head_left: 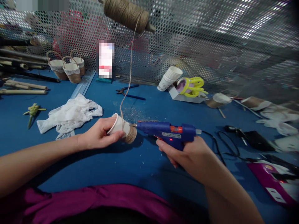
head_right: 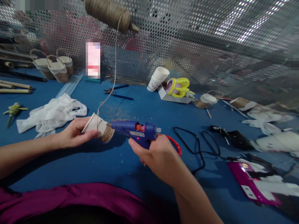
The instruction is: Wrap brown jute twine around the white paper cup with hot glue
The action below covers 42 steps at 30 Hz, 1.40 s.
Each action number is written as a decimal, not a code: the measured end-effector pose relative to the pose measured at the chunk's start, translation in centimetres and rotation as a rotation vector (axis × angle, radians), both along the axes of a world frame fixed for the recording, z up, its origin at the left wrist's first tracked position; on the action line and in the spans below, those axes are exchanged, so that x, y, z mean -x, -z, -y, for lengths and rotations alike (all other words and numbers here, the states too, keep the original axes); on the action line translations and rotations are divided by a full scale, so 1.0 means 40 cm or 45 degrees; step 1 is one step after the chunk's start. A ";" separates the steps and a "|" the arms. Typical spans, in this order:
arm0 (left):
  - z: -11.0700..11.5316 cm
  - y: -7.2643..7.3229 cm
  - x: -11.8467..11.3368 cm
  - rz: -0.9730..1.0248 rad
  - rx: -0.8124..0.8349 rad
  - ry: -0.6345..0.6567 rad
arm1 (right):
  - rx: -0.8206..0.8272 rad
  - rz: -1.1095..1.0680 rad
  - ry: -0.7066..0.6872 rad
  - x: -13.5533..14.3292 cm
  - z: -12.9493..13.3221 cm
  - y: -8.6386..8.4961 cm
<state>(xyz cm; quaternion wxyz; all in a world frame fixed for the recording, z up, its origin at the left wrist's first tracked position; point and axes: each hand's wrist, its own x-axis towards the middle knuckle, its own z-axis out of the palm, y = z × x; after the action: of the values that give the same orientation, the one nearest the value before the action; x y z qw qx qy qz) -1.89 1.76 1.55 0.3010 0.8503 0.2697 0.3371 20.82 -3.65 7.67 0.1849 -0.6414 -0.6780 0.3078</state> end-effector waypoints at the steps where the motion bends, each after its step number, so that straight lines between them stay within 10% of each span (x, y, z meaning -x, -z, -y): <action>1: 0.000 0.000 0.000 0.006 -0.011 0.002 | 0.021 0.000 0.030 0.000 0.000 0.000; 24: -0.002 0.007 0.001 0.079 0.155 -0.029 | 0.027 -0.397 0.099 -0.066 -0.078 0.019; 29: -0.003 0.018 0.001 0.076 0.239 -0.050 | -0.046 -0.190 0.358 -0.082 -0.178 0.066; 42: -0.002 0.025 -0.004 0.101 0.101 0.008 | -0.259 0.306 0.337 -0.064 -0.290 0.136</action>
<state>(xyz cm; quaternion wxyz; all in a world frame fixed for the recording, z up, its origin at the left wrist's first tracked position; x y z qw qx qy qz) -1.74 1.84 0.55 0.3458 0.8245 0.2681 0.3587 23.37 7.96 2.21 0.2053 -0.7351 -0.6325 0.1318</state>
